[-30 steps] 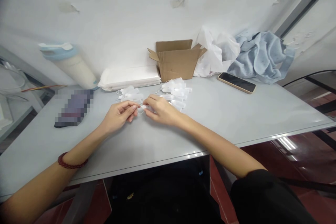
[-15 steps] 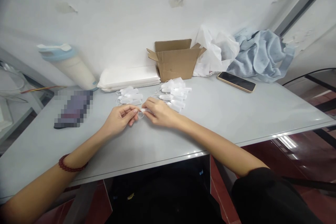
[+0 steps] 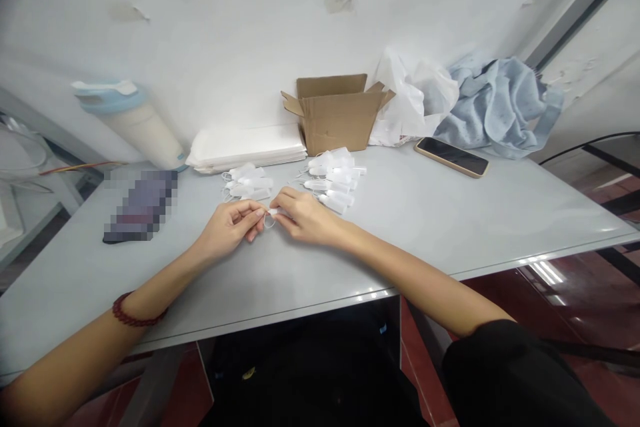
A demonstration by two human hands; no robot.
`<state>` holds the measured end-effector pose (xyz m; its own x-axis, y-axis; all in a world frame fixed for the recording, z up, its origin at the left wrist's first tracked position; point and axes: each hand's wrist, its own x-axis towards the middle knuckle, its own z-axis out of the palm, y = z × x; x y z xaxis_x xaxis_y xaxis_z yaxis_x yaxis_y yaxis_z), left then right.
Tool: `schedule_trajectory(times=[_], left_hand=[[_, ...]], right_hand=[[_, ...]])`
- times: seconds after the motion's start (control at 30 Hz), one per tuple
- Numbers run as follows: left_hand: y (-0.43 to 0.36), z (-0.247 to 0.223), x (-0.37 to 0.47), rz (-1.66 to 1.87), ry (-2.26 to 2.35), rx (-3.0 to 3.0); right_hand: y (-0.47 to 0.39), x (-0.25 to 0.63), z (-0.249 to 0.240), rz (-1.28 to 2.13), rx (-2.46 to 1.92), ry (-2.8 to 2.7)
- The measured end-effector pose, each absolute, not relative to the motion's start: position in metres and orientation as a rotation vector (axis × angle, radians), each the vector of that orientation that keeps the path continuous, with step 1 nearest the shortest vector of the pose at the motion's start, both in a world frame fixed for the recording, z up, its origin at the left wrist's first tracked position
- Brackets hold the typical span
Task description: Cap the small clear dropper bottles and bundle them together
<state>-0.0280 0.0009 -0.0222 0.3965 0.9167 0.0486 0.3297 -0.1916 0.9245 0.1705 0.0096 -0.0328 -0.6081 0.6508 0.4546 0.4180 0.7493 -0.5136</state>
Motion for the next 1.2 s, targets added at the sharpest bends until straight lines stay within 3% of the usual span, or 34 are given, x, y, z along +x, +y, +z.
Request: schedule_trajectory(times=[0.4, 1.2], left_hand=[[0.015, -0.025, -0.035, 0.945, 1.140, 1.624], [-0.002, -0.013, -0.029, 0.780, 1.148, 1.736]], right_hand=[[0.017, 0.168, -0.021, 0.778, -1.153, -2.065], [0.008, 0.166, -0.030, 0.780, -1.106, -2.124]])
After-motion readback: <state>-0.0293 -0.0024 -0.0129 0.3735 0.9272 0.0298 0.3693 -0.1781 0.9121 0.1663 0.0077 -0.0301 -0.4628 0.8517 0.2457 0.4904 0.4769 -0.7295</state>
